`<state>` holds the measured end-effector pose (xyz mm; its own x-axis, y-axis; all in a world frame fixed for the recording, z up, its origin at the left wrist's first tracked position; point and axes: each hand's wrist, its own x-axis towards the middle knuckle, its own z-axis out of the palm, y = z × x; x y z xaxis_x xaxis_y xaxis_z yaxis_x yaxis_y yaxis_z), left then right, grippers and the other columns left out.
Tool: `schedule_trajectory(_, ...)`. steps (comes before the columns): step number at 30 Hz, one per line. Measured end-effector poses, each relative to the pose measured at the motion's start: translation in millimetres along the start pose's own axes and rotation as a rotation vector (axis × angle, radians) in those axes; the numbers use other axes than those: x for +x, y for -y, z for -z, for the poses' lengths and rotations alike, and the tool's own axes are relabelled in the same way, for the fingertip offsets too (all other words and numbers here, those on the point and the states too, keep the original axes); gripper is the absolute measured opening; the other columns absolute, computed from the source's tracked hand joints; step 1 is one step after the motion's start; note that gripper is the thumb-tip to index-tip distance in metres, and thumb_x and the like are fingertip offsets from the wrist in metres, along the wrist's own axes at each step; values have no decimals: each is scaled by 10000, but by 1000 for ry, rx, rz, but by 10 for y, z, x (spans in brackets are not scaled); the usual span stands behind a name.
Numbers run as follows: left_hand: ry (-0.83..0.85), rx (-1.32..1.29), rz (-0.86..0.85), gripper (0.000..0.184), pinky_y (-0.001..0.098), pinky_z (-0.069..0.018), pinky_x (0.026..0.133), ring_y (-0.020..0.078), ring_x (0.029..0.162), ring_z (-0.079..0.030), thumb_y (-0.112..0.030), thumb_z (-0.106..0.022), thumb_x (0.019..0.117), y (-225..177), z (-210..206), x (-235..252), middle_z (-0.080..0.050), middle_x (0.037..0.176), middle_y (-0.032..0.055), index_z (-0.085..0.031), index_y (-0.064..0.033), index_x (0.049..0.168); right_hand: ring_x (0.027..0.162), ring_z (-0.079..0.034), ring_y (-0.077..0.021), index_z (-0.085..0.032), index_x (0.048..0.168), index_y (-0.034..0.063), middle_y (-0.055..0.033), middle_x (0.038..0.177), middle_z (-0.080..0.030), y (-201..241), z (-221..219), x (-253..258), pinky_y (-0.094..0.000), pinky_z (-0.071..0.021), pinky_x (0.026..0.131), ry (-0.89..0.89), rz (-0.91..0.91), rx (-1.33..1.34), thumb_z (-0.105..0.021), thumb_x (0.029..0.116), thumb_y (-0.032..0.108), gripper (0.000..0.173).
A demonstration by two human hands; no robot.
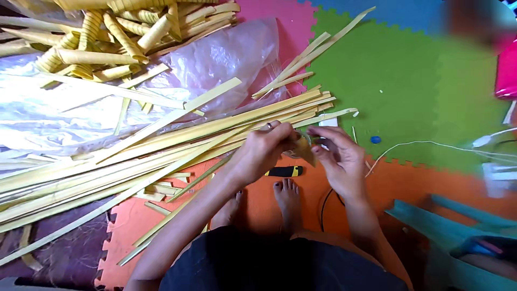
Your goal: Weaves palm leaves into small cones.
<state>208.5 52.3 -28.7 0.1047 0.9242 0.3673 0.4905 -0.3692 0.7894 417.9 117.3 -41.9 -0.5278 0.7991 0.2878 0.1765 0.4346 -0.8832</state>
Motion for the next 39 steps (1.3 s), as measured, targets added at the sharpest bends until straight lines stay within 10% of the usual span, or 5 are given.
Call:
schedule_trajectory(5, -5, 39, 196, 153, 313, -572, 664, 170, 762, -701, 104, -634, 904, -117, -88, 81, -705, 910, 107, -603, -14, 994, 834, -612, -50, -680, 897, -31, -52, 900, -615, -35, -303, 173, -173, -540, 753, -117, 61, -68, -675, 843, -92, 81)
schedule_trajectory(11, 151, -307, 400, 84, 285, -519, 624, 108, 646, -612, 33, -699, 899, 521, -156, -85, -632, 736, 65, -616, 23, 904, 750, -660, -7, -726, 929, 10, -4, 864, -718, -556, -171, 191, -182, -577, 721, 230, -221, 115, -723, 886, -29, 58)
schedule_trajectory(16, 179, -533, 451, 105, 185, -514, 630, 27, 652, -598, 25, -489, 1008, 669, 118, -257, -613, 763, 9, -556, 2, 1086, 927, -714, -335, -758, 954, -11, -182, 988, -732, -1096, -151, 64, -542, -574, 874, 432, -181, -391, -715, 876, -68, 106)
schedule_trajectory(25, 99, -612, 493, 124, 152, -514, 641, 3, 689, -619, -4, -436, 1022, 624, 150, -258, -636, 790, -25, -550, -50, 1038, 1104, -628, -435, -773, 954, 2, -211, 1045, -696, -1344, -347, -50, -592, -491, 995, 560, -86, -569, -778, 829, -54, 137)
schedule_trajectory(39, -37, -332, 260, 80, 198, -515, 647, 57, 701, -598, -49, -533, 1023, 546, -86, -273, -630, 861, 56, -575, 1, 1069, 948, -661, -127, -725, 1062, -22, -116, 1082, -647, -610, -249, -21, -273, -588, 835, 47, -110, -103, -610, 943, -46, 167)
